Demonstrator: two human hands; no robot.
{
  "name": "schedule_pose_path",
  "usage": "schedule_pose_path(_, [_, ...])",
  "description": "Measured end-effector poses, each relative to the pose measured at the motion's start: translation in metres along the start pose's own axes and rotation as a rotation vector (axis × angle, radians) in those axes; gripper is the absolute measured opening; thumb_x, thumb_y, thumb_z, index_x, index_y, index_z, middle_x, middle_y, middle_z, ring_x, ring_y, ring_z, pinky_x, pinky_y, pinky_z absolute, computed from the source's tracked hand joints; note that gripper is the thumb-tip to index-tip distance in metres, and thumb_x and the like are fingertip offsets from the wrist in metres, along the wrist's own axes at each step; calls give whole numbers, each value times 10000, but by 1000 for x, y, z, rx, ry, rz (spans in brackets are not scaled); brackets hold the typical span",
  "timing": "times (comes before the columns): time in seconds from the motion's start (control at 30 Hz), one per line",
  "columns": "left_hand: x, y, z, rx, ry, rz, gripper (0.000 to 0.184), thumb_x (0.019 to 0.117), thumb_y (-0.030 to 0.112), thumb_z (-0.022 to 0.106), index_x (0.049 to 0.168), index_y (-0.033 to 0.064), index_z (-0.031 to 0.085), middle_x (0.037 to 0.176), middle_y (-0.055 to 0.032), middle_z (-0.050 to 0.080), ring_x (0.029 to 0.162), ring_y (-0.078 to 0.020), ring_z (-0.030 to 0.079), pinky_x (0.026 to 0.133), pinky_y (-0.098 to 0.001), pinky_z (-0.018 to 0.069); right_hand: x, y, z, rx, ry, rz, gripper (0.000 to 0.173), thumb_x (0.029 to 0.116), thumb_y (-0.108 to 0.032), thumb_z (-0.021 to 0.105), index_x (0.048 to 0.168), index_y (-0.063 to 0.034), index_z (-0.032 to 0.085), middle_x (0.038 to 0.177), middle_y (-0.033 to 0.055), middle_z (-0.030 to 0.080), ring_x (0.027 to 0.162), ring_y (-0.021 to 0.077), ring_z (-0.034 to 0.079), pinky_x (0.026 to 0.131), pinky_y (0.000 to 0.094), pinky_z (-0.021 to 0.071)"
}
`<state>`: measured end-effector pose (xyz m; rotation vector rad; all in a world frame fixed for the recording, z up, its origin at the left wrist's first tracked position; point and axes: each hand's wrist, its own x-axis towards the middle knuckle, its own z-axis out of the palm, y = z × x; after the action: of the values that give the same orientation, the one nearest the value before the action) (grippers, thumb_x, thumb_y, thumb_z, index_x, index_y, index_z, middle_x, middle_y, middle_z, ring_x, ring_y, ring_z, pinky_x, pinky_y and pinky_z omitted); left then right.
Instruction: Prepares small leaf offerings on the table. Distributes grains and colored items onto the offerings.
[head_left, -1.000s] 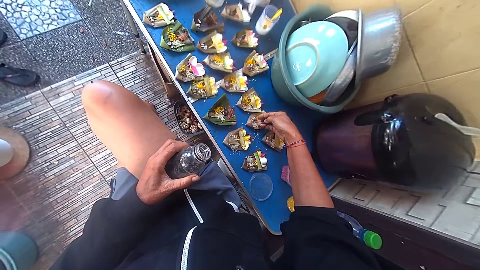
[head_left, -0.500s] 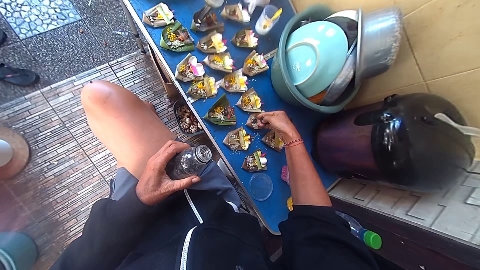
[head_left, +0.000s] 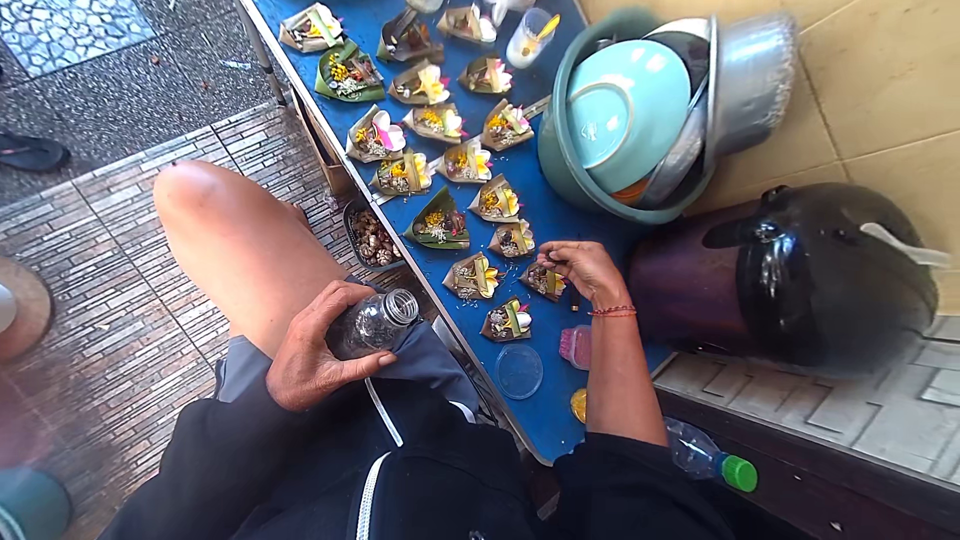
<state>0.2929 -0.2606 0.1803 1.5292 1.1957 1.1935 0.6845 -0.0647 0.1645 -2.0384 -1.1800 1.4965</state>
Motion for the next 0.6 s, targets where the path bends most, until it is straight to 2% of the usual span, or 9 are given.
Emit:
schedule_pose_path(0.13, [0, 0, 1, -3, -8, 8, 621, 848, 476, 784, 1209, -7, 635, 1155, -69, 656, 1099, -86, 618, 969, -270, 529, -8, 23, -9, -44, 90, 64, 225, 1040, -38, 484, 1081, 35, 692, 923, 57, 700, 769, 76, 674, 742, 227, 573])
schedule_pose_path(0.23, [1, 2, 2, 6, -20, 4, 620, 848, 476, 780, 1207, -7, 634, 1149, -66, 654, 1096, -77, 614, 972, -260, 522, -11, 31, -8, -123, 88, 88, 264, 1065, -83, 464, 1132, 51, 682, 974, 93, 684, 795, 85, 666, 757, 243, 569])
schedule_pose_path(0.4, [3, 3, 5, 15, -33, 13, 620, 852, 479, 778, 1206, -9, 634, 1150, -68, 654, 1097, -77, 615, 971, -262, 526, -11, 33, -10, -238, 64, 77, 298, 982, 56, 479, 1186, 34, 695, 1055, 140, 698, 830, 105, 657, 785, 264, 562])
schedule_pose_path(0.6, [3, 3, 7, 11, -47, 15, 624, 854, 480, 779, 1213, -9, 631, 1152, -71, 654, 1099, -85, 619, 973, -269, 530, -9, 31, -9, -377, 86, 87, 241, 988, 5, 580, 1177, -18, 728, 1066, 139, 725, 845, 136, 691, 829, 318, 575])
